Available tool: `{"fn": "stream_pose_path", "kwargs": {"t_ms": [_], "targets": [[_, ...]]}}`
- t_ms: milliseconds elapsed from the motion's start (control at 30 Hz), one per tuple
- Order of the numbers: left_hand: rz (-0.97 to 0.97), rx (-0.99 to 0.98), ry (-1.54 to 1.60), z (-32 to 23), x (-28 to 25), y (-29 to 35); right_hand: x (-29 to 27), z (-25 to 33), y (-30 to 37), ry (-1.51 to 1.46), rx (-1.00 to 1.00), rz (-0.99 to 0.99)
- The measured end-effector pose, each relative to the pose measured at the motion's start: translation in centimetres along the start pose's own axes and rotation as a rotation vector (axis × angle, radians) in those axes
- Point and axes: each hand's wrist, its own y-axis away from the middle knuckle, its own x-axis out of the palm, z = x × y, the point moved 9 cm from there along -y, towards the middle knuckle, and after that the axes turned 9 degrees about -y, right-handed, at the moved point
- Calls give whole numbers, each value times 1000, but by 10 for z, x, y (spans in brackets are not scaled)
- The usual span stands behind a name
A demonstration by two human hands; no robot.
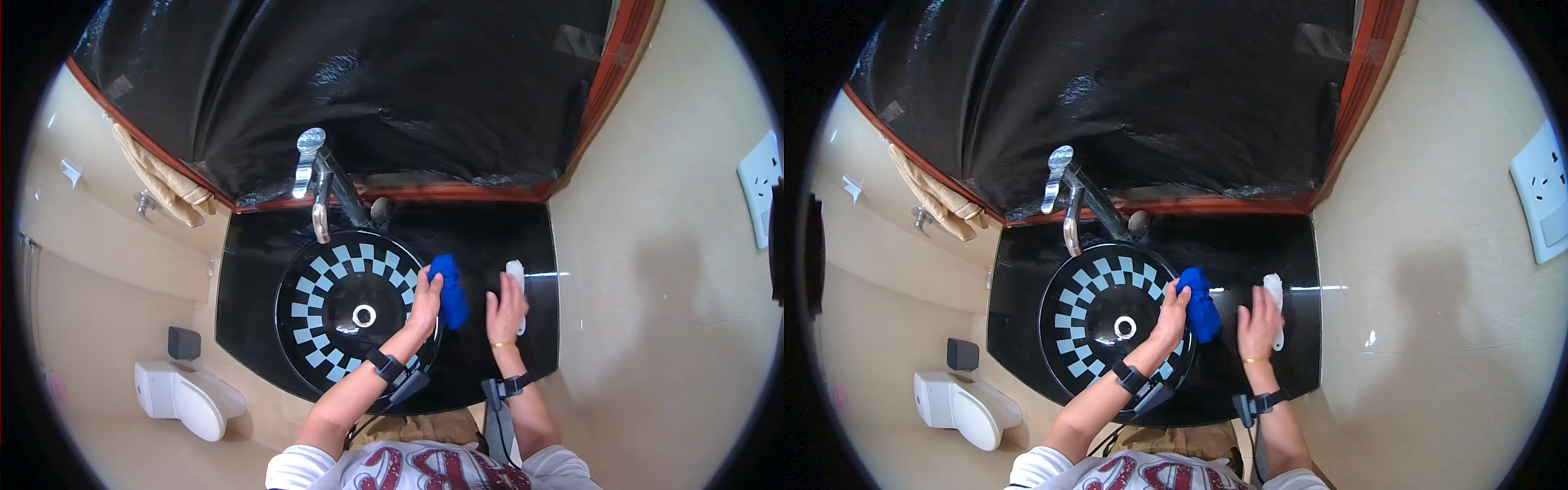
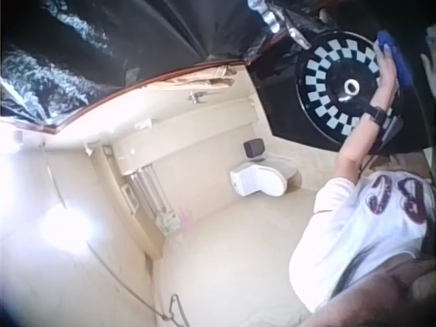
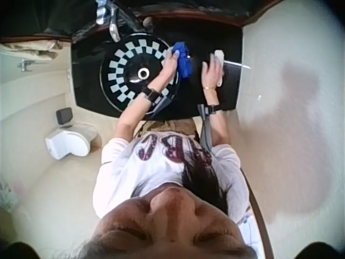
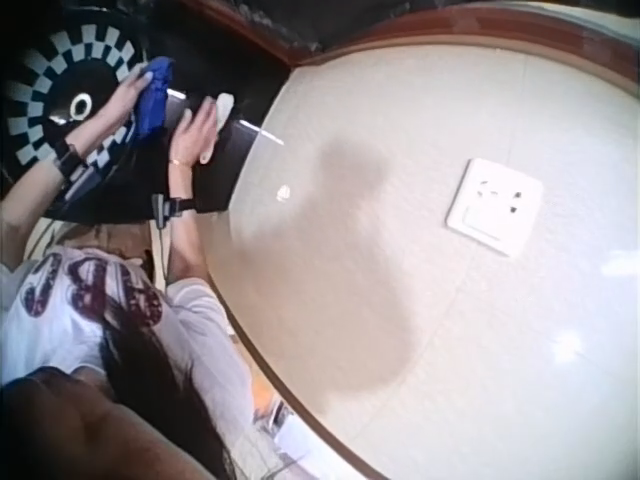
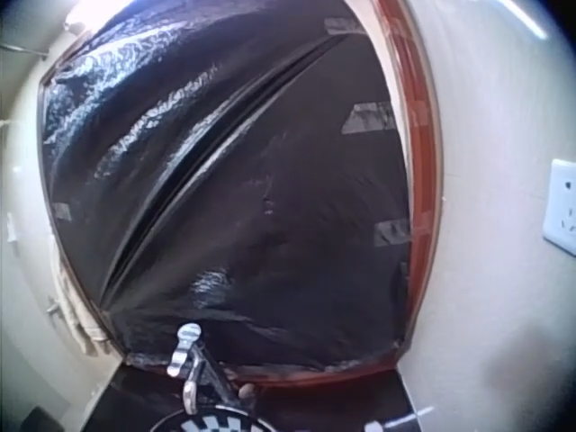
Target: Cleaning a bathroom sink and countertop with a blue cloth.
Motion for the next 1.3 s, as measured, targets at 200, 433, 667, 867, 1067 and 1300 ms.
{"fn": "stream_pose_path", "kwargs": {"t_ms": [200, 433, 667, 867, 1067, 1300], "targets": [[70, 77, 7, -17, 10, -16, 45, 45, -30, -565, -17, 150], [-113, 560, -1310, -29, -4, -11, 112, 22, -49, 41, -211, 322], [-84, 511, -1242, -20, -21, -25, 192, 51, -60, -51, -615, 657], [-117, 483, -1308, -22, -20, -34, 225, 89, -78, -149, -926, 784], [-175, 429, -1296, -20, -19, -46, 243, 96, -86, -86, -886, 681], [-136, 414, -1299, -17, -17, -47, 209, 56, -134, 103, -600, 312]]}}
